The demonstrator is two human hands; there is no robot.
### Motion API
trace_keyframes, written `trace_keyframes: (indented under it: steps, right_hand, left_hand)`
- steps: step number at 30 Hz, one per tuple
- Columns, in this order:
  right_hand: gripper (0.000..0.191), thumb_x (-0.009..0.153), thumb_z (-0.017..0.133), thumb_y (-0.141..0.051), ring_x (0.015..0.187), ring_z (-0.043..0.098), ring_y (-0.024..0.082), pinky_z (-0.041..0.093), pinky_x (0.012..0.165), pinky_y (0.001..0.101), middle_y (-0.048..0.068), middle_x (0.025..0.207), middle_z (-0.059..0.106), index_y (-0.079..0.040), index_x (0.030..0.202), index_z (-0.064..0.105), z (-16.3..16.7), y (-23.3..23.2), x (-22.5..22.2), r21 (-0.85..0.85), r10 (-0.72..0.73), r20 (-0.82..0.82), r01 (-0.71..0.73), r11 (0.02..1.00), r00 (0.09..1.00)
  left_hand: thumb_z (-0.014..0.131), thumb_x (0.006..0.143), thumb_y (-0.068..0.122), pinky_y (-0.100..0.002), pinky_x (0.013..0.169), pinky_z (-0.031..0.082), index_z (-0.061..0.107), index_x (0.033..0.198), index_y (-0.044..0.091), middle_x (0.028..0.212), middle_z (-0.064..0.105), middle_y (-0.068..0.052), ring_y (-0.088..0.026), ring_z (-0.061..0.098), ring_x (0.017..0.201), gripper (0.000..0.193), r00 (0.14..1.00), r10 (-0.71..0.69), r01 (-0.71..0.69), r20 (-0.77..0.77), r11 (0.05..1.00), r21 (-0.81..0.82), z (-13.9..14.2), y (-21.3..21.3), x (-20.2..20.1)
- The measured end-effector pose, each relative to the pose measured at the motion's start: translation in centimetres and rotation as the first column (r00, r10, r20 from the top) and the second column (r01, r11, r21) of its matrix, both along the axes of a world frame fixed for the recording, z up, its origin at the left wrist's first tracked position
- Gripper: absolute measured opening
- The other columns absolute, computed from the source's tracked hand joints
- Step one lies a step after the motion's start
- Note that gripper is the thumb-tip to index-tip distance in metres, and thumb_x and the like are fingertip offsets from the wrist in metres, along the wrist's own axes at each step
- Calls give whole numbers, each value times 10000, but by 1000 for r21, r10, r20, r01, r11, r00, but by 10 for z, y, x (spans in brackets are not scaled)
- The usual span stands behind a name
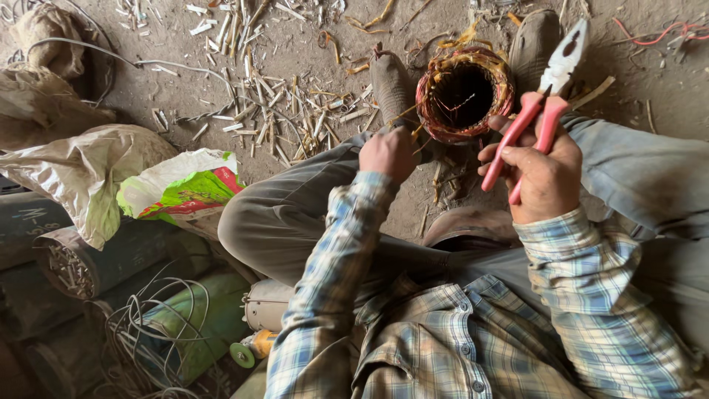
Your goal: The person sits on the floor and uses pliers to strip the insulation from a coil of copper wire. They repeatedly pull sections of wire from the coil, cut the insulation, and discard the stripped pieces onto the ground.
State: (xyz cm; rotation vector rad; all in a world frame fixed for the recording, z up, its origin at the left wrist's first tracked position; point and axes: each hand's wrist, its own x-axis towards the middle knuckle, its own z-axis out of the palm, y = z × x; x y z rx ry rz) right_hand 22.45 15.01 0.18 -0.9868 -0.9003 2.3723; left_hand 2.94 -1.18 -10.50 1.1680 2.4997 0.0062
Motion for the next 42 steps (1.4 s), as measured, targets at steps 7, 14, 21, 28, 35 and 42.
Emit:
trace_keyframes:
  steps: [7,14,21,28,35,42]
  right_hand:
    - [634,919,505,71,830,694,244,619,692,380,184,1233,669,-16,1544,447,4,3,4,28,-51,-27,52,998,998]
    - [553,962,491,92,839,690,259,596,671,386,182,1193,641,-19,1499,417,34,6,14,163,-75,-93,90,982,993]
    - [624,937,482,110,808,689,224,595,689,366,173,1166,628,-31,1541,411,41,8,23,148,-155,-3,154,977,988]
    - [630,931,519,94,814,675,195,596,685,337,155,1205,641,-7,1549,447,23,-1,11,151,-52,26,47,987,998]
    - [593,935,575,43,821,670,161,587,681,305,138,1222,655,-10,1515,464,14,-5,11,145,-14,69,4,989,998]
    - [576,935,587,32,820,673,163,591,672,320,133,1221,652,-8,1499,477,14,-2,14,165,-51,81,37,986,995]
  left_hand:
    - [585,900,55,-350,452,513,771,1040,150,717,732,-55,-182,616,479,252,974,85,-37,-209,974,225,115,-74,-50]
    - [726,813,190,-384,894,573,765,1114,152,1358,621,-348,-374,696,1102,306,804,53,153,-592,944,291,127,-78,-126]
    - [688,1011,346,-362,440,550,788,967,227,727,752,-22,-170,683,513,162,954,202,-153,-219,963,222,100,-21,-55]
    - [596,890,644,-405,431,530,672,800,49,564,667,-120,-269,654,458,606,995,77,-85,65,986,141,32,0,4]
    - [461,1067,431,-401,371,418,566,587,162,439,531,-43,-226,527,339,560,998,16,4,-63,954,301,-4,-6,-1]
    - [542,1054,332,-391,351,373,519,559,169,402,485,-29,-221,485,303,522,992,-30,76,-119,910,407,-1,-11,6]
